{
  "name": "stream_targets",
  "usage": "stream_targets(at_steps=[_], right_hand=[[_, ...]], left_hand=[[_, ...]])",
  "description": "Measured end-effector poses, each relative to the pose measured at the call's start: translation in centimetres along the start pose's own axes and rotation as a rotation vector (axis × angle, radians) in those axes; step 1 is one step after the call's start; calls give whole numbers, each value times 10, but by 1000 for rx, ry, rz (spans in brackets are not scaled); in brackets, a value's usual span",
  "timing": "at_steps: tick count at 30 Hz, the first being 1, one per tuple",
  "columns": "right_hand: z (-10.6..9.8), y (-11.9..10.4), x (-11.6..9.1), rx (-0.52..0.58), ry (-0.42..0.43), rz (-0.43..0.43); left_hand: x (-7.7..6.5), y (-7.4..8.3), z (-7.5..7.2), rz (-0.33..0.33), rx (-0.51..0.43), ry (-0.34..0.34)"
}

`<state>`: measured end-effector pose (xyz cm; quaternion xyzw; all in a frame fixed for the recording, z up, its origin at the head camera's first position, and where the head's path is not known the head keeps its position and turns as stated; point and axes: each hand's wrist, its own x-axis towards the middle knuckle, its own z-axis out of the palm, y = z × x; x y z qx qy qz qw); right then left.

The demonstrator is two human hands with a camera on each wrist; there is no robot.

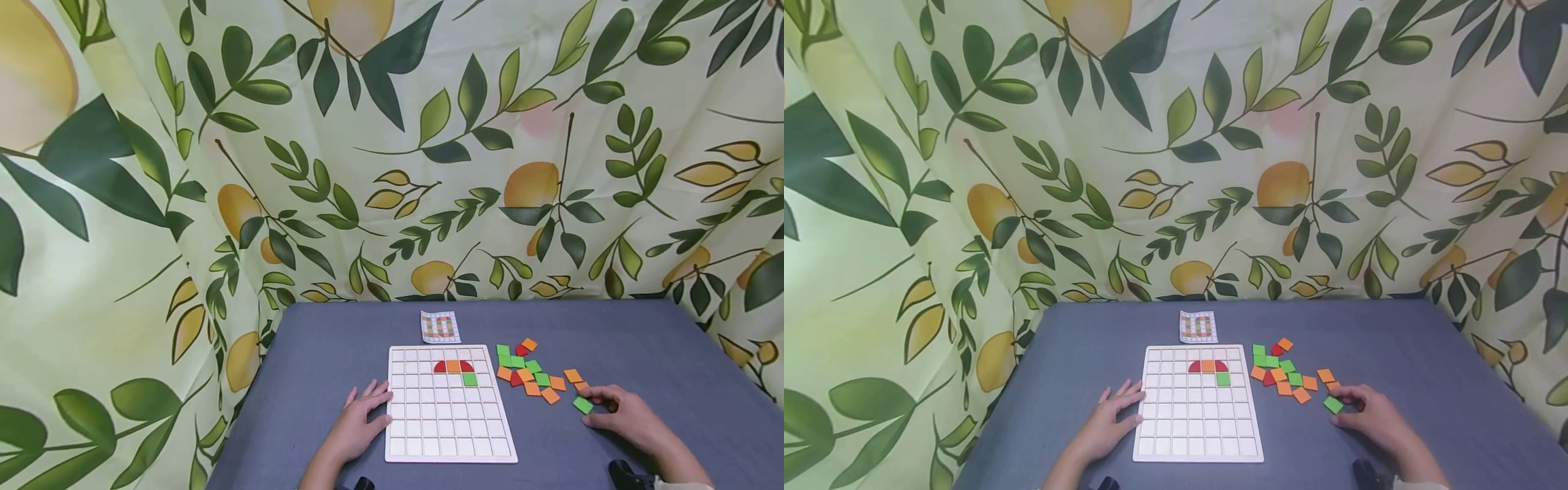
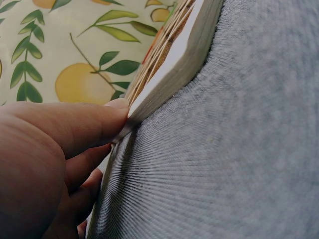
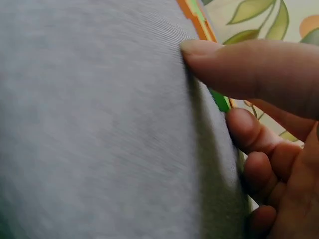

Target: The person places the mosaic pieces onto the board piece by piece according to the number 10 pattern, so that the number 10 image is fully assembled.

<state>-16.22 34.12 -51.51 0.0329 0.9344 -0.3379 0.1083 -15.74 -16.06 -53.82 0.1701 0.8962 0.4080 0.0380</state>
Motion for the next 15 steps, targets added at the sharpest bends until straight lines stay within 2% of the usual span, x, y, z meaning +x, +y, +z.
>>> stream_targets(at_steps=[5,15], right_hand=[[-5,1,-1,-4,-32,-71],[-3,0,2,-46,-24,-74]], left_hand=[[-1,1,-1,13,-6,8],[-1,1,0,35,-11,12]])
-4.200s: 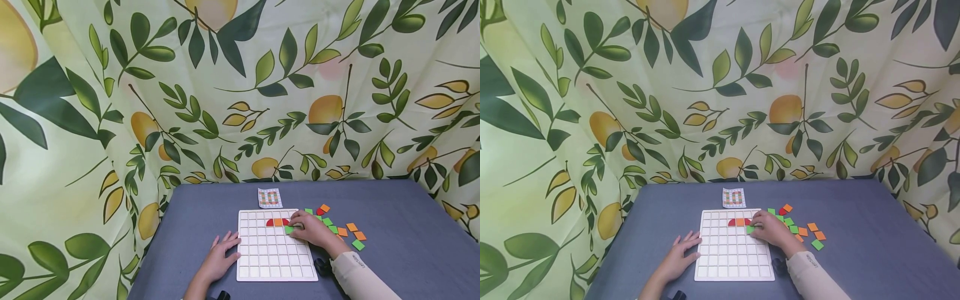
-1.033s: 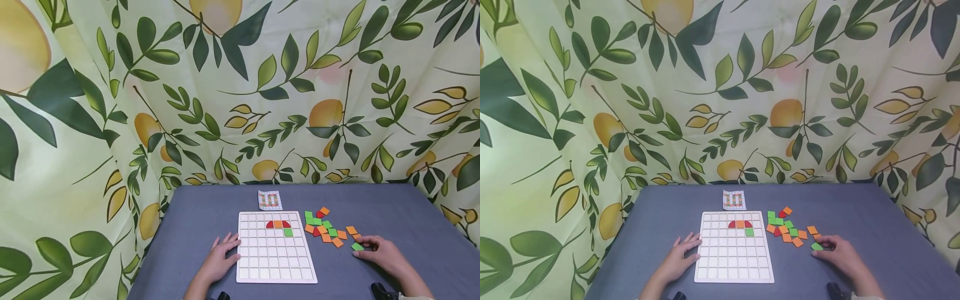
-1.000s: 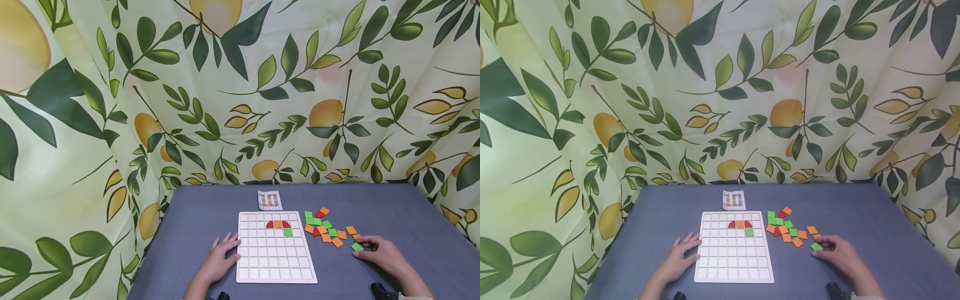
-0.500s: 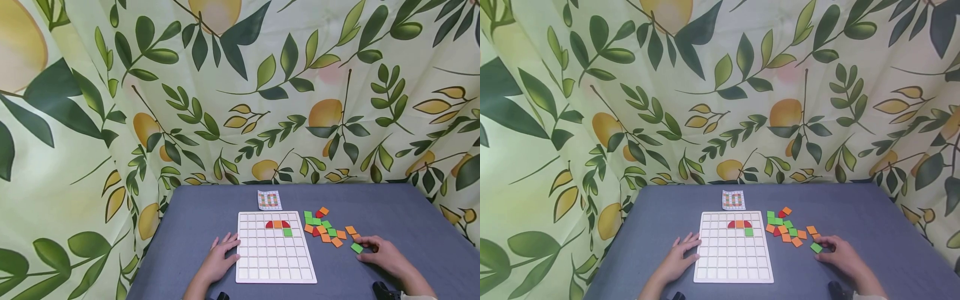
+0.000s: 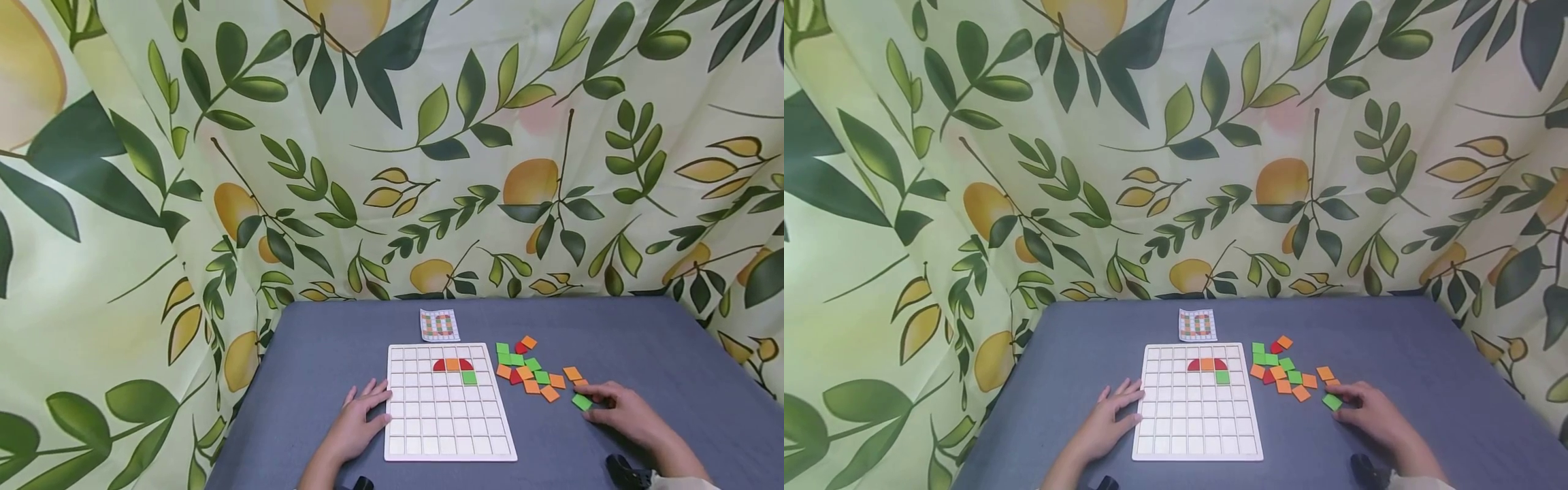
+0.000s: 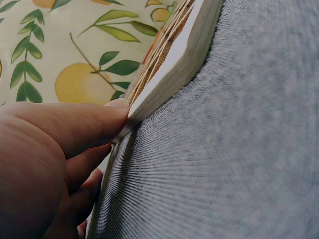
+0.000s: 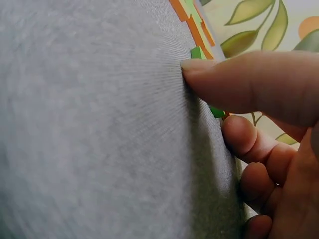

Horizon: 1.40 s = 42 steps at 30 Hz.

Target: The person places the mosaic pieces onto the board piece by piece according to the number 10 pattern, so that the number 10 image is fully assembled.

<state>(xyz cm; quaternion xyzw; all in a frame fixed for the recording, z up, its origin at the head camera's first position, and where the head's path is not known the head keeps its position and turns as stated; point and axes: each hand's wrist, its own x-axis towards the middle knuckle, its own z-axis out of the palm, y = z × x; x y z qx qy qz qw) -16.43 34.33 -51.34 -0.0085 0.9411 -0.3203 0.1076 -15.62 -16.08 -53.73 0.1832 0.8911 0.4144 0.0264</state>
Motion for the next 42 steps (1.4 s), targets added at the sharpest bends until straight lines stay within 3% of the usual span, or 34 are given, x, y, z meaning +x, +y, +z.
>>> stream_targets(at_steps=[7,16,28,32,37,42], right_hand=[[9,-1,4,-38,74,40],[8,-1,0,-65,31,68],[10,-2,0,-69,87,63],[9,-5,-2,-25,103,68],[16,-36,-7,127,161,65],[38,-91,9,175,256,-159]], left_hand=[[0,-1,-2,-14,4,-4],[-1,-1,-1,-5,0,-3],[1,1,-2,-9,14,-12],[1,1,-1,-10,16,-19],[1,1,0,-4,15,-23],[1,1,-1,-37,6,-18]])
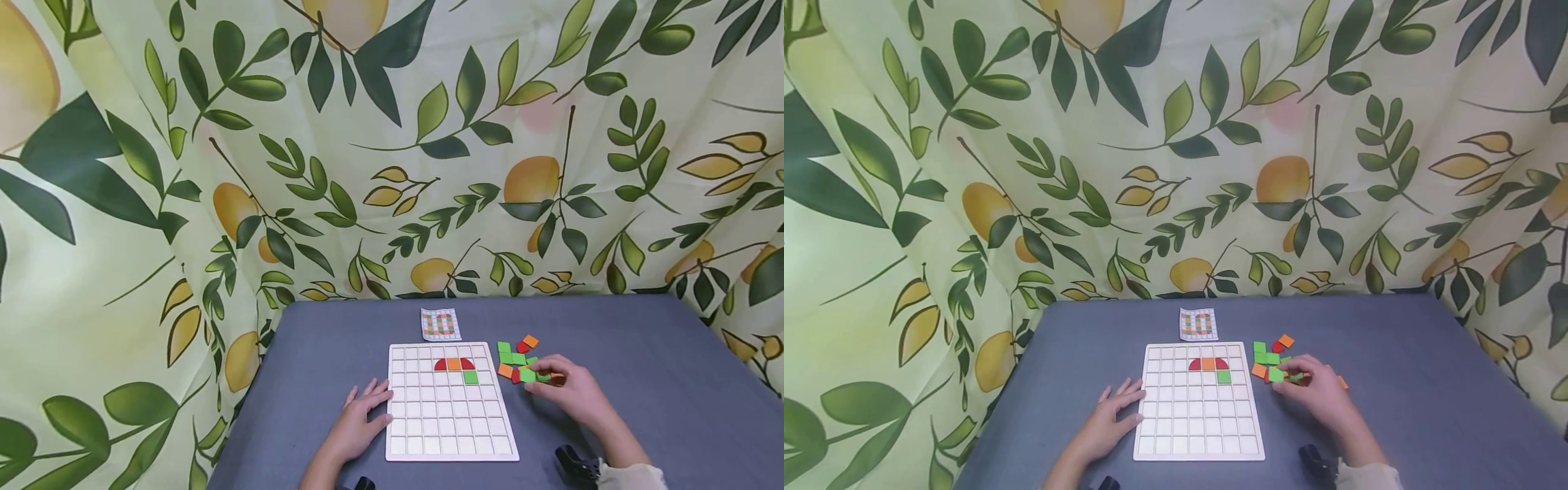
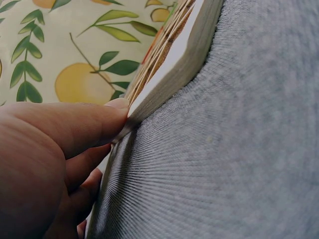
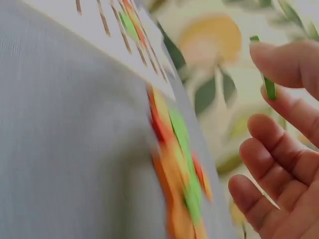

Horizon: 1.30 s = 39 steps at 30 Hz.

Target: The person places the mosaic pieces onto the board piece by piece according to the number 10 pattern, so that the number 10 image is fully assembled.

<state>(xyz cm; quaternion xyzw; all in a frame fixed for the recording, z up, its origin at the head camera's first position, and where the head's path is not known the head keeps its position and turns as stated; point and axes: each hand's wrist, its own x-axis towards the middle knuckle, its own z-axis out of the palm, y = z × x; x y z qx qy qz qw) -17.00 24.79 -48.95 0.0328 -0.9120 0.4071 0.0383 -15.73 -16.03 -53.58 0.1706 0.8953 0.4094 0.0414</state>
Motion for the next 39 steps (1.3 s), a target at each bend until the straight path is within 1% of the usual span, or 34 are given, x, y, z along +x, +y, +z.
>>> stream_targets(at_steps=[2,4,7,8,11,14,18,23,28,34,39], right_hand=[[17,-15,9,11,-21,-84],[35,-27,18,24,-76,-121],[59,-42,31,47,-174,-120],[67,-46,35,51,-194,-113],[84,-53,45,57,-238,-96],[94,-58,51,41,-266,-90],[102,-62,57,11,-306,-75],[104,-63,60,-28,-343,-51],[105,-63,61,-39,-336,-33],[109,-65,62,-68,-320,-48],[109,-70,61,-78,-305,-45]], left_hand=[[0,0,-1,-11,-1,-5],[0,1,-1,-15,-1,-8],[-1,1,-2,-17,-2,-10],[-1,0,-1,-17,-2,-10],[-2,0,-1,-18,-5,-11],[-3,0,0,-7,-4,-8],[-3,-1,1,15,5,2],[-2,0,0,33,8,0],[-2,1,-1,27,0,-2],[-2,2,-2,15,-3,-2],[-2,2,-2,14,-4,1]])
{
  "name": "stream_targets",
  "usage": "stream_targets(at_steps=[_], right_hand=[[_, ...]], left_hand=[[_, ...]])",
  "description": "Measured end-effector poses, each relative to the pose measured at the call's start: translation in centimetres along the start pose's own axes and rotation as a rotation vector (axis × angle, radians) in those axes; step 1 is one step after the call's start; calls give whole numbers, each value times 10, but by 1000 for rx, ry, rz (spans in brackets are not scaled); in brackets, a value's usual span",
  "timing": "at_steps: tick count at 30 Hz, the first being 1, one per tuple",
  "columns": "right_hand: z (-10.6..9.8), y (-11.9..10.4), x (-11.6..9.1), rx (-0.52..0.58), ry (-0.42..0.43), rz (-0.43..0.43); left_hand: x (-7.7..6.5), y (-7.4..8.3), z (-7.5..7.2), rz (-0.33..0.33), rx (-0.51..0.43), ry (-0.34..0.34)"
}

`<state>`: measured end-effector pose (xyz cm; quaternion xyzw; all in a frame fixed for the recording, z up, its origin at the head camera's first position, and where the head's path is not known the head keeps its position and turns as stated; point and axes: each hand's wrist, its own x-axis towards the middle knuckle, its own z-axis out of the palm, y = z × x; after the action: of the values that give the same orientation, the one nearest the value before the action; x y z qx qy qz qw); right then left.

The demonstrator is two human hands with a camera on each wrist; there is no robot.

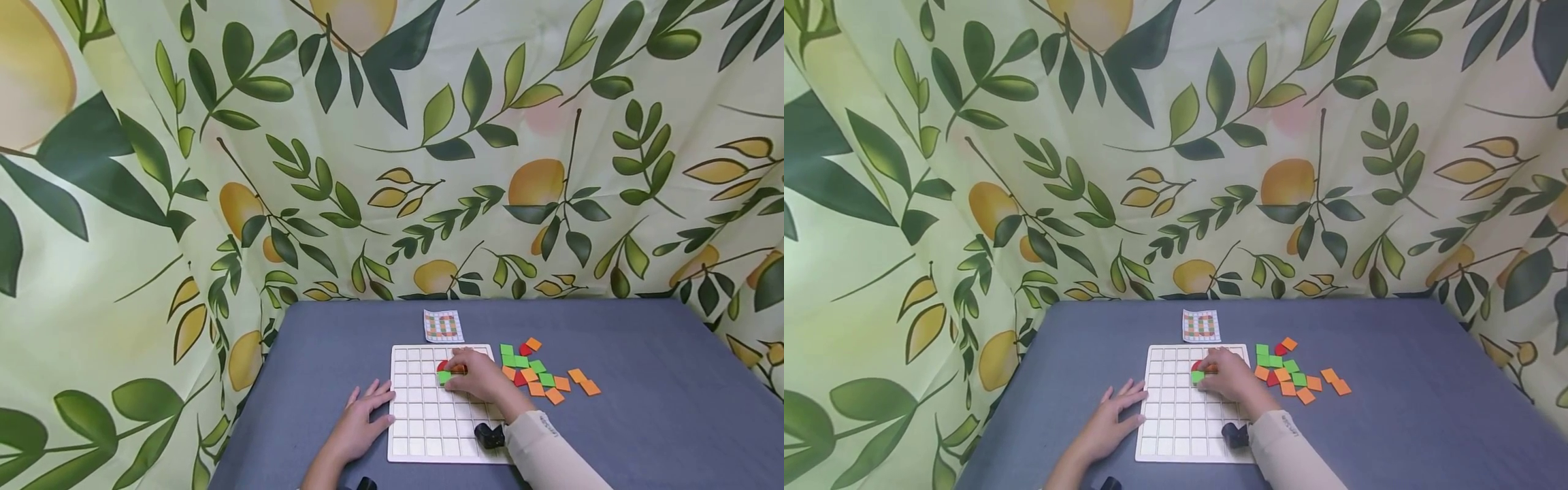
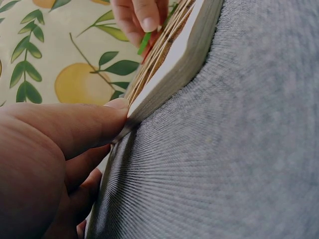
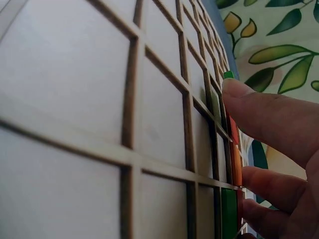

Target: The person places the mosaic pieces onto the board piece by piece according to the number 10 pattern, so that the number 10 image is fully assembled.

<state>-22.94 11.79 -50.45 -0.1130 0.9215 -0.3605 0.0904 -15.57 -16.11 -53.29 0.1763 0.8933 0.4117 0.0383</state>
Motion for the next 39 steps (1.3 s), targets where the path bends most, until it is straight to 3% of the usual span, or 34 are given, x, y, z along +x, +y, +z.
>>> stream_targets(at_steps=[39], right_hand=[[6,-4,2,-39,-11,63]], left_hand=[[0,-1,1,-11,-7,-1]])
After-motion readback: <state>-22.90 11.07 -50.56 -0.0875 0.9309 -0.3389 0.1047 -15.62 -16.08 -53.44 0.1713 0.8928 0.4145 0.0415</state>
